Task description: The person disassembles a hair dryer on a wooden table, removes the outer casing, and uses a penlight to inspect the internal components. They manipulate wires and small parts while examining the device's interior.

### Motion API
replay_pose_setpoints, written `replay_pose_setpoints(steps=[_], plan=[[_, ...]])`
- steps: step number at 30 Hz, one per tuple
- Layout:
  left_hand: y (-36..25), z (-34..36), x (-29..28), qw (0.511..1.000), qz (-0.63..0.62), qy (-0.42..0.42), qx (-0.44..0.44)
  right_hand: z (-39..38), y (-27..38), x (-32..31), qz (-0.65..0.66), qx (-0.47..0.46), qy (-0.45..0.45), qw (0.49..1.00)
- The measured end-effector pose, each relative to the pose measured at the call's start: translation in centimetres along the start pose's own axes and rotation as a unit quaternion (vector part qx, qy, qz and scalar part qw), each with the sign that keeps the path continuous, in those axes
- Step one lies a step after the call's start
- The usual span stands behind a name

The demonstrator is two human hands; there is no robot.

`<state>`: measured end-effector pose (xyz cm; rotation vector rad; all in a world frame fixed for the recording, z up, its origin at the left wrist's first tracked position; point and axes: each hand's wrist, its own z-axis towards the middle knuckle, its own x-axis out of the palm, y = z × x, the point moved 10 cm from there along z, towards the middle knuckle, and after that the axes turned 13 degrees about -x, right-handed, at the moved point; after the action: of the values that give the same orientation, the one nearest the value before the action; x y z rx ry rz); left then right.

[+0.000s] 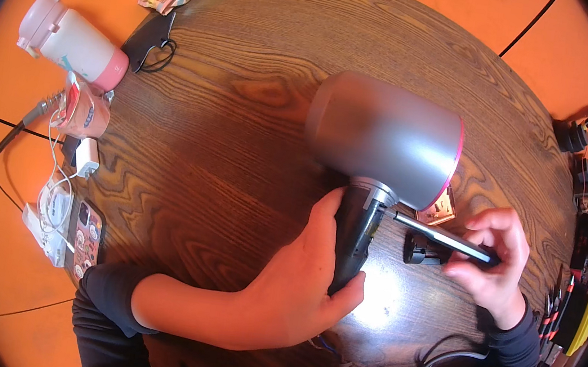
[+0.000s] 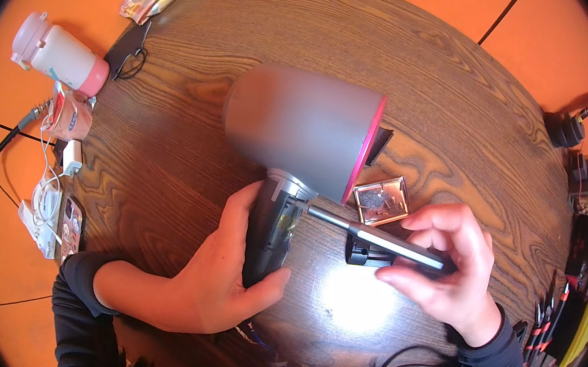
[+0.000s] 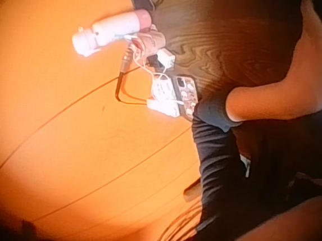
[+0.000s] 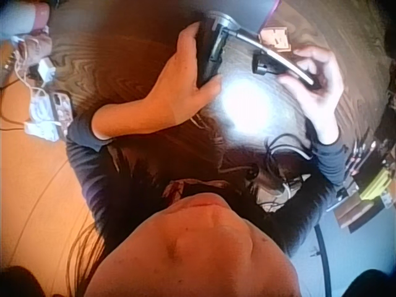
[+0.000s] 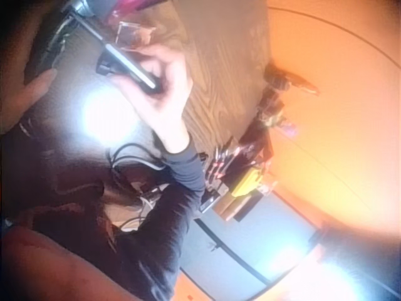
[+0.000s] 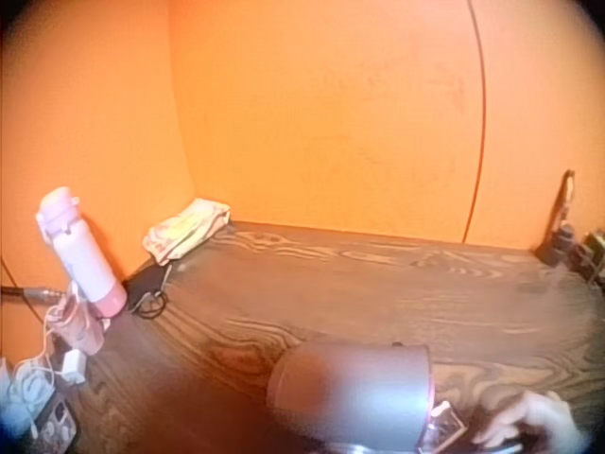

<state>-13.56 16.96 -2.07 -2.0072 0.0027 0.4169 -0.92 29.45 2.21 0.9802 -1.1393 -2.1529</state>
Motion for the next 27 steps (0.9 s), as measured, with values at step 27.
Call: replay_pose_setpoints(steps=[27], plan=[[-0.2, -0.1, 0.1, 1.0, 0.021, 0.004, 0.016, 0.6, 5.9, 2.4, -0.28, -0.243, 0.087, 0.925]])
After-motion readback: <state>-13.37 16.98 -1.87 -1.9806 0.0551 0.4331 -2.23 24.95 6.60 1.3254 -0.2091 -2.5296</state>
